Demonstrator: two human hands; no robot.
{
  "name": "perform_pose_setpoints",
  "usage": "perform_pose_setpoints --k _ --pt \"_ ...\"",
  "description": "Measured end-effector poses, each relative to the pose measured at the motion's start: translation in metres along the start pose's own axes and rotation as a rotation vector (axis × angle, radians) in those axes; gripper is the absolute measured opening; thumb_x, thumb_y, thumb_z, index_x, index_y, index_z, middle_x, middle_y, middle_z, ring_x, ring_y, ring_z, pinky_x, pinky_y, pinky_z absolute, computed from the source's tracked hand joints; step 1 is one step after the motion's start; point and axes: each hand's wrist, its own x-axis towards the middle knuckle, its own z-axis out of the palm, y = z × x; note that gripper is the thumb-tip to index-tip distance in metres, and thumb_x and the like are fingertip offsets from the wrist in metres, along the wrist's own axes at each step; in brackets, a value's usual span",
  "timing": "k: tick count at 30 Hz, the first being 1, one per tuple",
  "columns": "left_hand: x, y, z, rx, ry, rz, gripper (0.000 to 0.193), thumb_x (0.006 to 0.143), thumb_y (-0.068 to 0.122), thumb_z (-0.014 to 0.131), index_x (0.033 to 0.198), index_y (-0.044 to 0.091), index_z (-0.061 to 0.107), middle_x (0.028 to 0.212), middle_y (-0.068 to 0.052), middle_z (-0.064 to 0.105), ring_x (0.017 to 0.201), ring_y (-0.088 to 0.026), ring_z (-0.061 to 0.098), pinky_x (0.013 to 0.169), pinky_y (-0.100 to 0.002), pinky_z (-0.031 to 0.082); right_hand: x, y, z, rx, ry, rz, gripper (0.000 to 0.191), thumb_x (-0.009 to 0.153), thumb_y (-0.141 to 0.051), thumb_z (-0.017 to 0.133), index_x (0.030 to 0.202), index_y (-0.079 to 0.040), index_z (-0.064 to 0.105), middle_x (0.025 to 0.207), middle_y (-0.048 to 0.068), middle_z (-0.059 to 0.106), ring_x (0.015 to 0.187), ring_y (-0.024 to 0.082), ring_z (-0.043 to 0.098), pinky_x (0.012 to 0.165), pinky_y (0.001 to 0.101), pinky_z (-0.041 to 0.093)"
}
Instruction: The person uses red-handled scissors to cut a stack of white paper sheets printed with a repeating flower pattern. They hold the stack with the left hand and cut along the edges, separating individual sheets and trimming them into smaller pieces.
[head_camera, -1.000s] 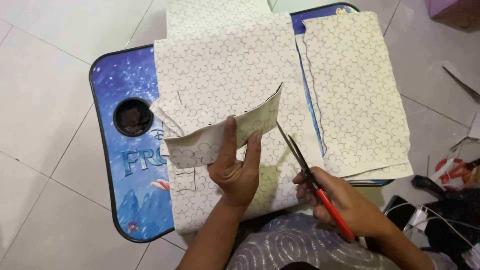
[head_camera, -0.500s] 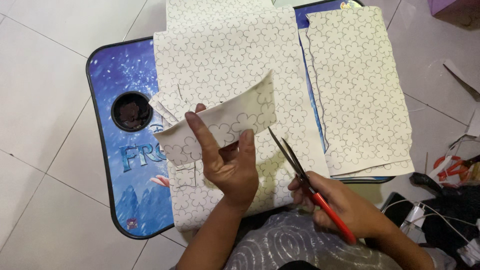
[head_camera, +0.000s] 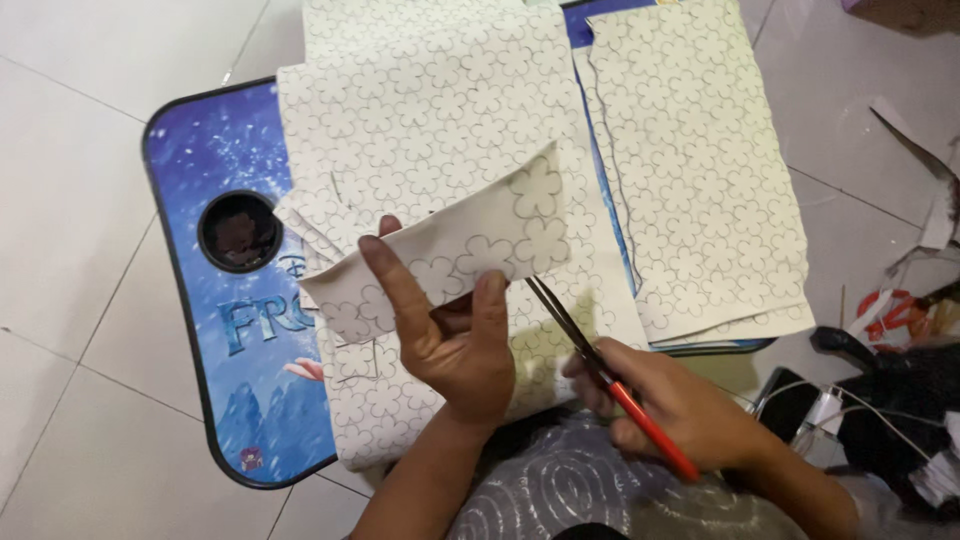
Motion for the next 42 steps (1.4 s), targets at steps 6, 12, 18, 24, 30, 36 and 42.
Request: perform_pose_setpoints --k 6,12,18,24,30,36,42 --pt "-0.013 -0.001 0.013 -0.009 -0.064 -0.031 0.09 0.1 -0.01 0.067 0.168 0.005 0.009 0.175 -0.021 0.025 0.111 -0.014 0.069 0.083 -0.024 0.062 0.014 0.003 0.013 0.147 0.083 -0.355 0.093 0.088 -0.074 0.053 0.143 0.0 0.045 0.103 0.006 0.062 0.093 0.018 0.062 0.083 0.0324 0.054" --pt "-0.016 -0.002 0.015 -0.02 -0.062 -0.054 0.089 0.099 -0.011 0.065 0.167 0.005 0.01 0.173 -0.023 0.028 0.102 -0.013 0.072 0.073 -0.022 0.063 0.022 -0.002 0.018 0.171 0.112 -0.356 0.111 0.08 -0.093 0.044 0.139 0.0 0.045 0.094 0.006 0.059 0.083 0.015 0.057 0.074 0.032 0.051" --pt "-0.016 -0.006 0.017 0.005 -0.063 -0.047 0.09 0.098 -0.012 0.065 0.167 0.005 0.01 0.172 -0.023 0.028 0.101 -0.012 0.072 0.071 -0.021 0.062 0.024 0.001 0.021 0.16 0.153 -0.376 0.103 0.08 -0.094 0.042 0.127 -0.002 0.05 0.083 0.001 0.055 0.073 0.011 0.054 0.064 0.0281 0.049" --pt "-0.017 -0.007 0.017 -0.015 -0.052 -0.072 0.09 0.098 -0.012 0.065 0.167 0.004 0.01 0.174 -0.024 0.027 0.105 -0.011 0.07 0.074 -0.021 0.06 0.028 0.009 0.024 0.163 0.193 -0.395 0.088 0.082 -0.09 0.046 0.106 -0.006 0.053 0.074 -0.003 0.05 0.063 0.008 0.049 0.055 0.0256 0.043" --pt "-0.016 -0.009 0.015 -0.006 -0.06 -0.062 0.088 0.099 -0.011 0.065 0.167 0.004 0.011 0.173 -0.023 0.029 0.102 -0.01 0.07 0.072 -0.02 0.059 0.03 0.016 0.028 0.202 0.215 -0.416 0.083 0.083 -0.087 0.051 0.102 -0.006 0.054 0.073 -0.002 0.052 0.063 0.008 0.049 0.055 0.0253 0.042" --pt "-0.016 -0.008 0.015 0.003 -0.062 -0.092 0.081 0.103 -0.008 0.062 0.168 0.003 0.016 0.173 -0.022 0.033 0.094 -0.007 0.068 0.067 -0.018 0.055 0.031 0.017 0.03 0.262 0.21 -0.376 0.086 0.081 -0.087 0.054 0.104 -0.004 0.054 0.077 -0.001 0.055 0.067 0.008 0.052 0.058 0.025 0.047" --pt "-0.018 -0.011 0.012 0.042 -0.079 -0.07 0.081 0.101 -0.008 0.064 0.166 0.003 0.018 0.171 -0.021 0.033 0.097 -0.01 0.071 0.07 -0.02 0.059 0.032 0.008 0.025 0.197 0.215 -0.381 0.095 0.079 -0.091 0.046 0.115 -0.004 0.053 0.077 -0.001 0.057 0.068 0.009 0.055 0.058 0.0265 0.047"
